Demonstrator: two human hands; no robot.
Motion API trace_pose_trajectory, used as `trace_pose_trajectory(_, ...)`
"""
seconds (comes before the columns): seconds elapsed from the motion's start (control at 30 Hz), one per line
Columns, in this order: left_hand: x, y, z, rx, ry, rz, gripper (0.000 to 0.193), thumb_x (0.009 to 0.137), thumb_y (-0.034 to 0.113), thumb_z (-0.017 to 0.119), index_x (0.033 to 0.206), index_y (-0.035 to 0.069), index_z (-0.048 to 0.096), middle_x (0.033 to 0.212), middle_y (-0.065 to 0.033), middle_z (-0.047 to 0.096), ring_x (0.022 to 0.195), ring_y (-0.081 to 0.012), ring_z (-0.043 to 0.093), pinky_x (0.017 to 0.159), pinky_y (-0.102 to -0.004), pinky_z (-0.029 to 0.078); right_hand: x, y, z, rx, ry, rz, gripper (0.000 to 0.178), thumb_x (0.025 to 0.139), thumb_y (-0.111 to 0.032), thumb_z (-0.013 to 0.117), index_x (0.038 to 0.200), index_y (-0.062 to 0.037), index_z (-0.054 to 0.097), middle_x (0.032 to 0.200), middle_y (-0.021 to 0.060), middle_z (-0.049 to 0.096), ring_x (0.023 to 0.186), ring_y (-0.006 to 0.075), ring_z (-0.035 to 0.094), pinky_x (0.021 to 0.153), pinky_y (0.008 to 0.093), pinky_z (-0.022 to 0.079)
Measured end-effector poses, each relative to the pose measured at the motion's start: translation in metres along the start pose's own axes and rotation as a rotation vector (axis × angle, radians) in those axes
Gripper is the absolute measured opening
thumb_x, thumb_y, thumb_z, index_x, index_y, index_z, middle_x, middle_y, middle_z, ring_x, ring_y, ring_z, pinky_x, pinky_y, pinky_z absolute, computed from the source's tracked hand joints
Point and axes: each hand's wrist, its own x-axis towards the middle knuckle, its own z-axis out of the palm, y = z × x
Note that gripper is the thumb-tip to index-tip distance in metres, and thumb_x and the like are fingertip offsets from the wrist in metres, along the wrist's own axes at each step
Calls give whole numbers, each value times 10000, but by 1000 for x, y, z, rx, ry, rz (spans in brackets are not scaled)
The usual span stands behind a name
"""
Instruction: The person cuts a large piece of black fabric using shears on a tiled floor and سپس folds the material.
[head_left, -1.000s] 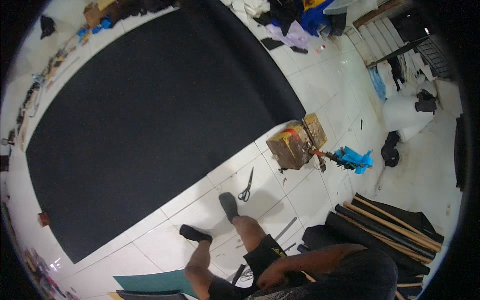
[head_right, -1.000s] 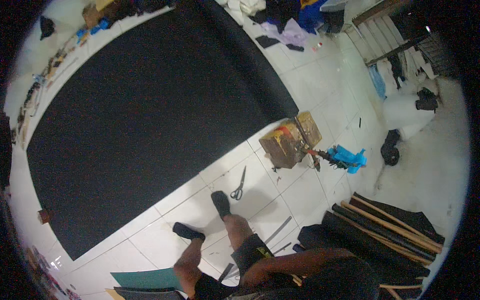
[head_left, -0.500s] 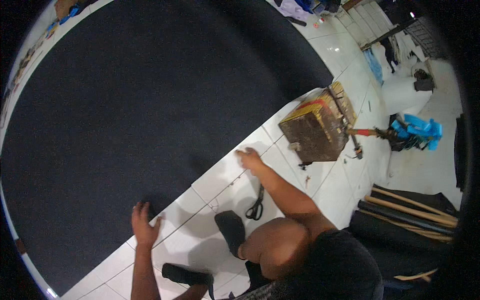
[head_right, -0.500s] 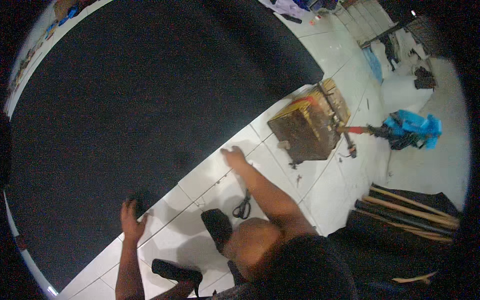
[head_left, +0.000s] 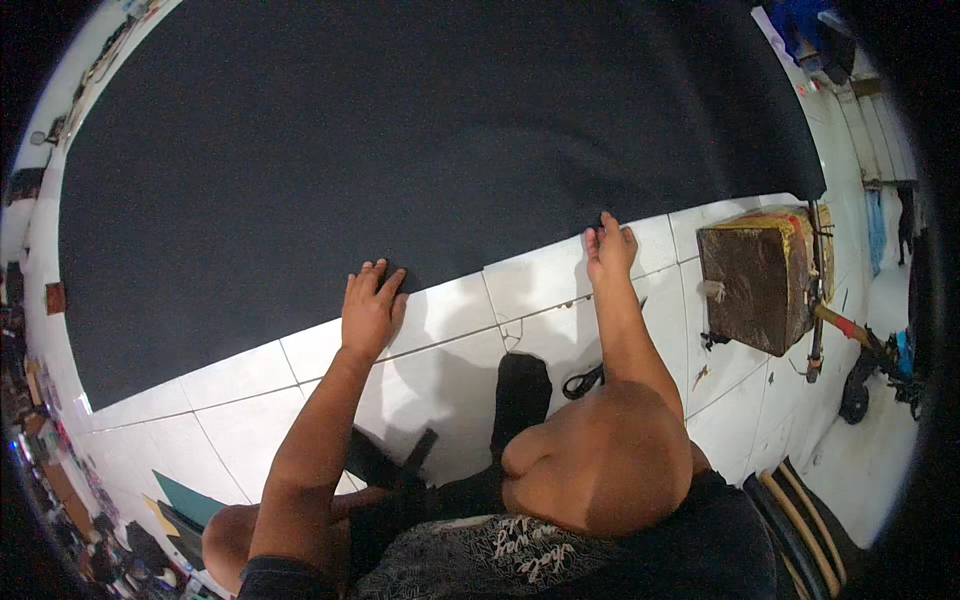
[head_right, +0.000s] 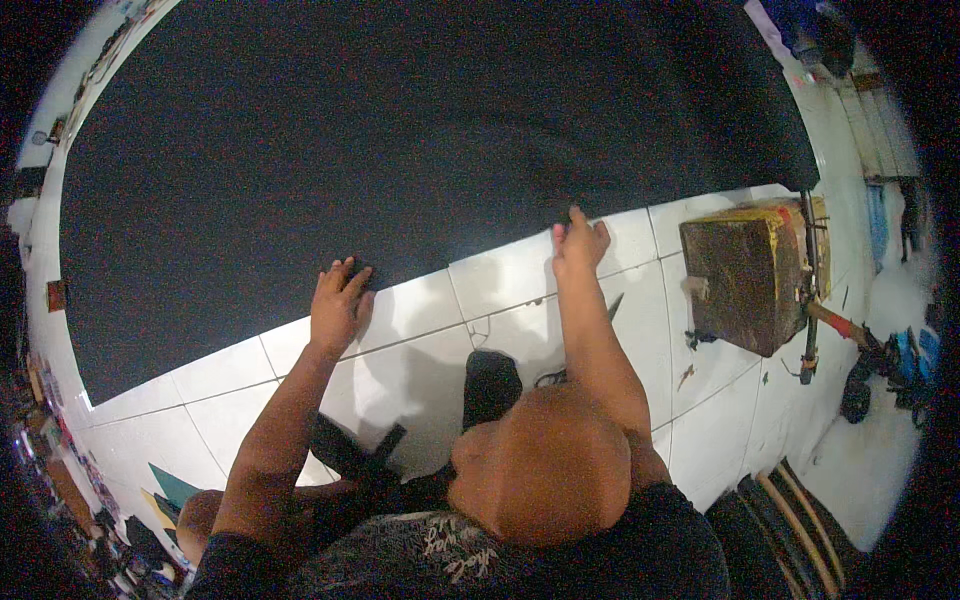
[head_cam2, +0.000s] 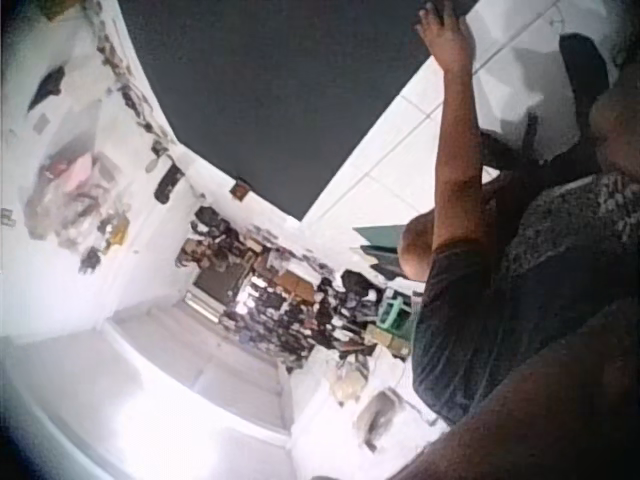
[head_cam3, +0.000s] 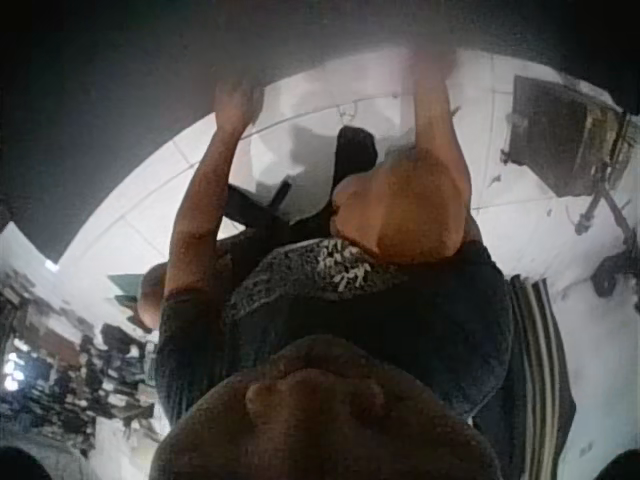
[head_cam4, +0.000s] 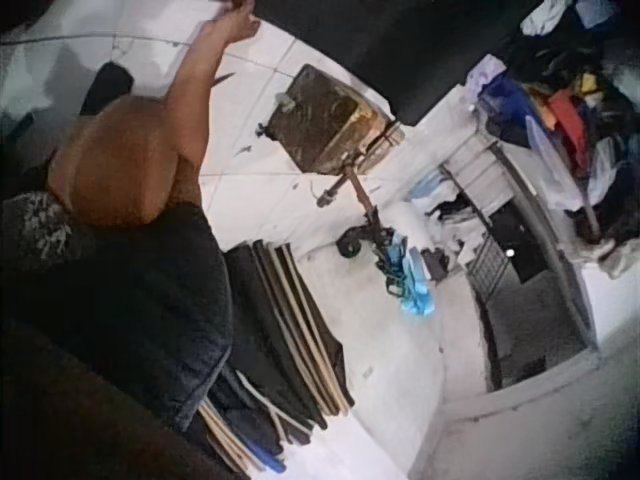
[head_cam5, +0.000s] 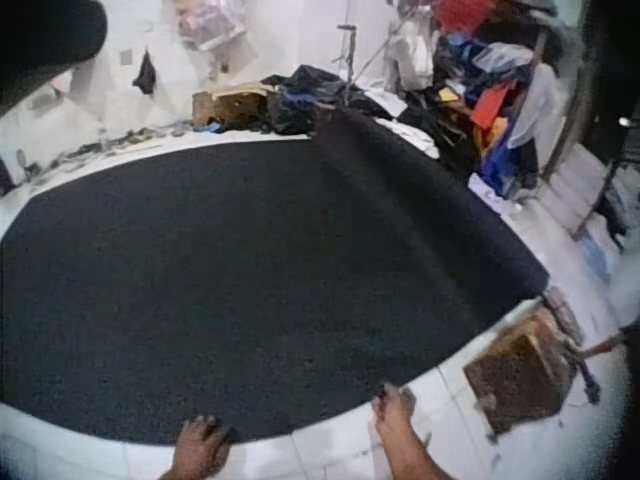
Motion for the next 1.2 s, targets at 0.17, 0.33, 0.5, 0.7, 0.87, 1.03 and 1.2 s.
trace_pose_trajectory(0.17, -12, -12, -2, 27, 2, 6, 399, 852, 241, 706, 1237, 153, 651, 1374, -142, 533, 1316, -330, 460, 1115, -530, 326, -5, -11, -6, -267, -183, 49, 252, 869, -188, 735, 778, -125, 509, 751, 11, 571, 602, 101, 555, 502, 222, 497)
trace_pose_trajectory(0.33, -3, -8, 4, 1, 30, 44, 365, 863, 244, 695, 1214, 151, 665, 1355, -129, 553, 1315, -317, 465, 1109, -551, 324, 28, -14, -31, -791, -261, -323, 302, 869, -211, 736, 753, -114, 474, 670, 31, 580, 538, 85, 543, 427, 237, 448)
trace_pose_trajectory(0.5, -7, -9, 9, 25, 51, 51, 355, 876, 241, 678, 1218, 148, 660, 1341, -129, 560, 1306, -316, 472, 1099, -567, 328, 24, -11, -22, -680, -263, -254, 312, 874, -195, 723, 740, -96, 459, 641, 40, 561, 511, 95, 532, 423, 260, 464)
trace_pose_trajectory(0.7, -3, -17, 6, 0, 11, 46, 333, 865, 182, 665, 1195, 141, 662, 1308, -115, 568, 1244, -307, 511, 1065, -551, 359, 61, -1, -30, -861, -317, -329, 302, 853, -197, 738, 726, -105, 481, 615, 11, 525, 472, 82, 471, 393, 238, 403)
trace_pose_trajectory(0.87, 9, -20, -15, -128, 208, -83, 657, 851, 386, 668, 1395, 78, 467, 1399, -228, 433, 1323, -395, 393, 1107, -549, 280, 60, -10, -55, -744, -276, -300, 285, 901, -300, 688, 807, -109, 498, 630, -11, 491, 493, 85, 444, 428, 244, 399)
trace_pose_trajectory(1.03, -18, -69, -2, 74, 224, -538, 789, 953, 526, 481, 1528, 52, 220, 1579, -269, 116, 1475, -412, 81, 1179, -541, 71, 47, -3, -44, -753, -354, -234, 318, 931, -236, 656, 768, -98, 420, 608, 12, 472, 495, 103, 456, 415, 262, 419)
trace_pose_trajectory(1.2, -18, -78, 2, 94, 160, -515, 819, 946, 569, 449, 1533, 53, 205, 1583, -263, 106, 1480, -403, 69, 1184, -534, 53, 41, 0, -39, -682, -309, -247, 297, 930, -219, 654, 777, -102, 427, 593, 15, 473, 478, 103, 462, 401, 261, 417)
